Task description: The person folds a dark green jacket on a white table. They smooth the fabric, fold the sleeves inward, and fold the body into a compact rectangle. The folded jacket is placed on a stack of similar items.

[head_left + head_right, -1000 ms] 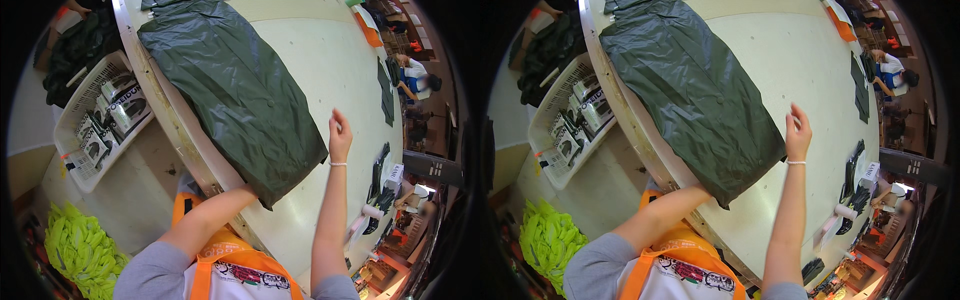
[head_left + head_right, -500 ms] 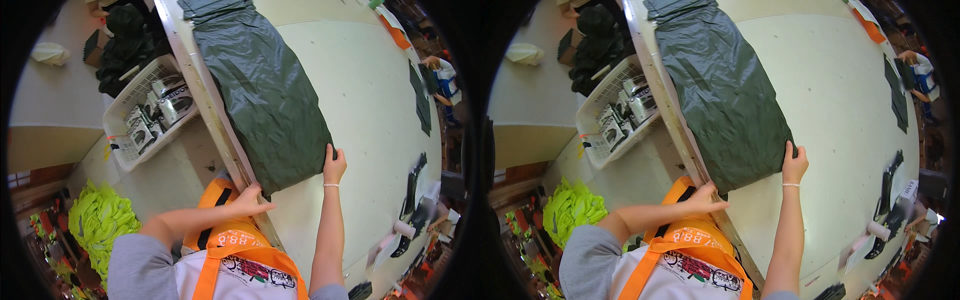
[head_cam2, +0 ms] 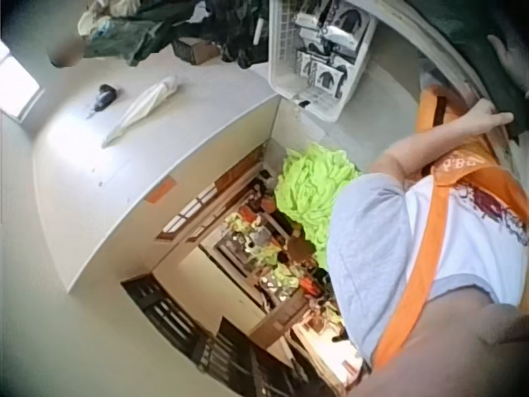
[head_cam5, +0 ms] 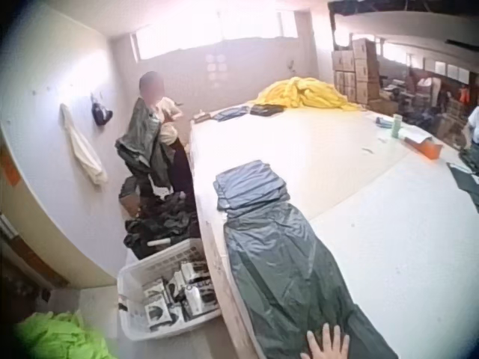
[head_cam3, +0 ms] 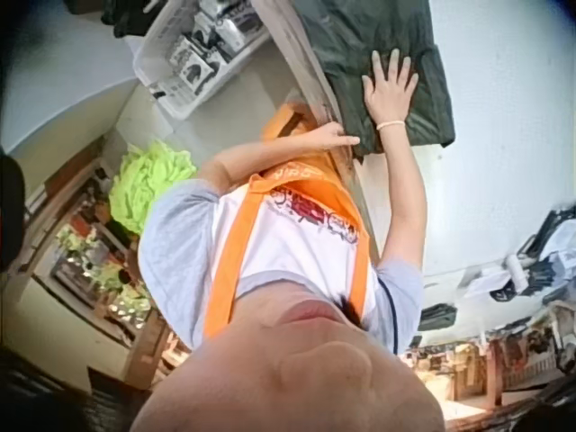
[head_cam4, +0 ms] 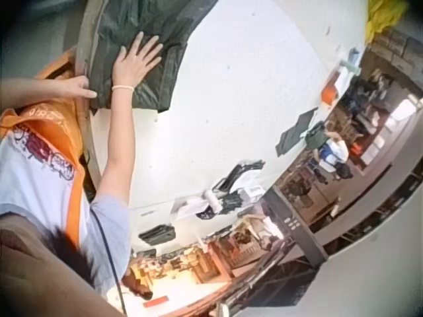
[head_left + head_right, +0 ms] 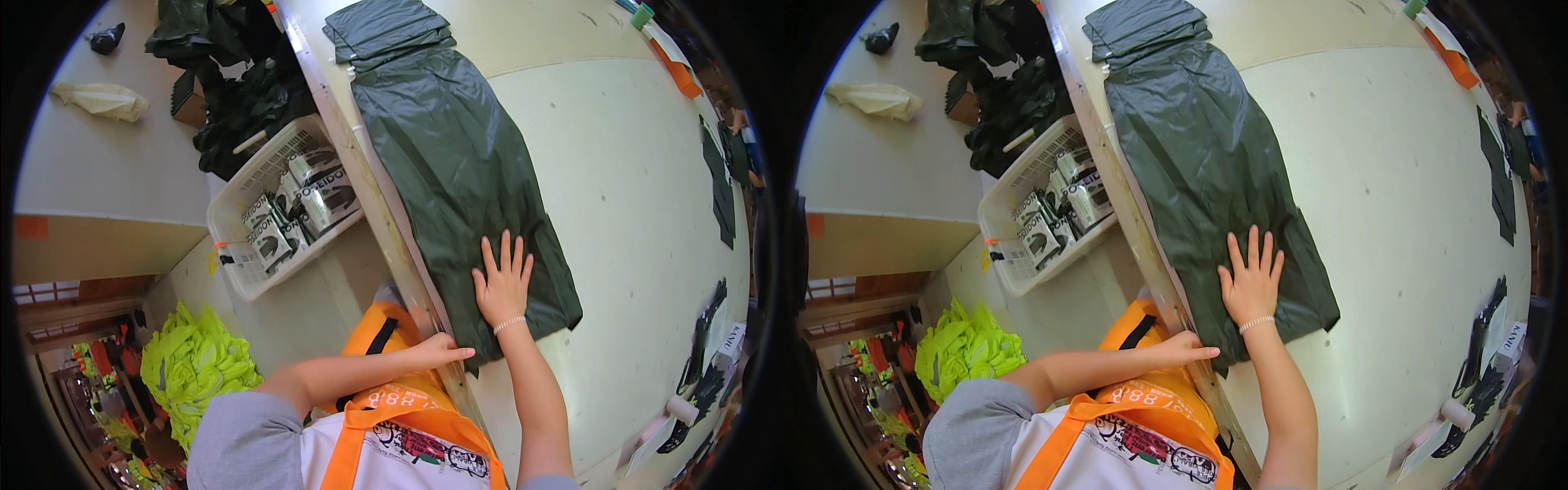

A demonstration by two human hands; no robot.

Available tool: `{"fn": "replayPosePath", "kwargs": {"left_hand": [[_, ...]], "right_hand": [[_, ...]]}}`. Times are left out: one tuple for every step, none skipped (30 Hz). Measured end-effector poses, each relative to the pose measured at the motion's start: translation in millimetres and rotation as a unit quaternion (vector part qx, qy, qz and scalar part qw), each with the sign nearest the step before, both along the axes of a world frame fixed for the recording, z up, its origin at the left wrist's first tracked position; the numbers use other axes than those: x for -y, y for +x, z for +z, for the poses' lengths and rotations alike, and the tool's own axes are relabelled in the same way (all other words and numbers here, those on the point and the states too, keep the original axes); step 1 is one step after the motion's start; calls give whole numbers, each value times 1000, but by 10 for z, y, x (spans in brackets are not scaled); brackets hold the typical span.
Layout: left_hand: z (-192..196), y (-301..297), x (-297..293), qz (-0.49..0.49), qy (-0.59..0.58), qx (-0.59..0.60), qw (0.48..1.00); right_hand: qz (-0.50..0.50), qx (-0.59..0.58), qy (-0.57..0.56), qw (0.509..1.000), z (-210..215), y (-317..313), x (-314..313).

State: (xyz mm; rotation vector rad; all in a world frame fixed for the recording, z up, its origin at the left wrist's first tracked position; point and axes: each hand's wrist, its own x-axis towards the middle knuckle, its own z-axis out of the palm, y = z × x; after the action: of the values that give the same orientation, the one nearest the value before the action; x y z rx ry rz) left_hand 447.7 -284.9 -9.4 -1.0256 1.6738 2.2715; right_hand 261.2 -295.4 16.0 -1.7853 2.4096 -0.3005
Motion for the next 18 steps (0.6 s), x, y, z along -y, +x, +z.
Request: {"fn": "replayPosePath", "kwargs": {"left_hand": [[78,41,211,9,-40,7,999],[152,102,456,18,-80,14,997],[209,134,831,62,-135,58,987],[236,186,1302,106,-189,102,971],[182,237,1766,233,-205,55,949],[42,285,2223,307,-256,37,916],[42,282,2669,349,-231,13,908],[-73,334,3063,382,-166,5,909],[-76,256,3356,442,-84,0,893],[-121,201,3603,459,-20,-16,888],[-88,58,3806,433,-2,-35,901],[-25,-58,3974,409,12,-53,911],[-43,-123,4086,426,36,-49,903],[-72,-183,4170,445,60,-44,892],[-105,-226,4272,467,83,-38,880],[-116,-238,4342,453,78,-36,888],[-108,-238,4365,438,73,-34,896],[-116,-218,4374,426,69,-30,902]], "right_hand": [[3,3,19,1000,26,4,6],[6,6,39,999,54,12,19],[4,7,70,998,95,-10,7],[2,11,101,995,167,-10,26],[4,14,111,994,353,-12,112],[17,29,77,997,506,-87,236],[13,69,20,997,632,-250,473],[14,110,-38,993,712,-442,827],[-21,95,-72,993,745,-615,1225],[-57,79,-108,989,745,-813,1647],[-82,84,-134,984,508,-1107,1967],[-104,91,-163,977,264,-1374,2290],[-149,258,-87,951,222,-1525,2673],[-187,416,-5,890,179,-1623,2985],[-191,412,48,890,148,-1682,3239],[-195,406,100,887,139,-1737,3452],[-199,399,152,882,149,-1780,3602],[-185,425,161,871,164,-1816,3722]]}}
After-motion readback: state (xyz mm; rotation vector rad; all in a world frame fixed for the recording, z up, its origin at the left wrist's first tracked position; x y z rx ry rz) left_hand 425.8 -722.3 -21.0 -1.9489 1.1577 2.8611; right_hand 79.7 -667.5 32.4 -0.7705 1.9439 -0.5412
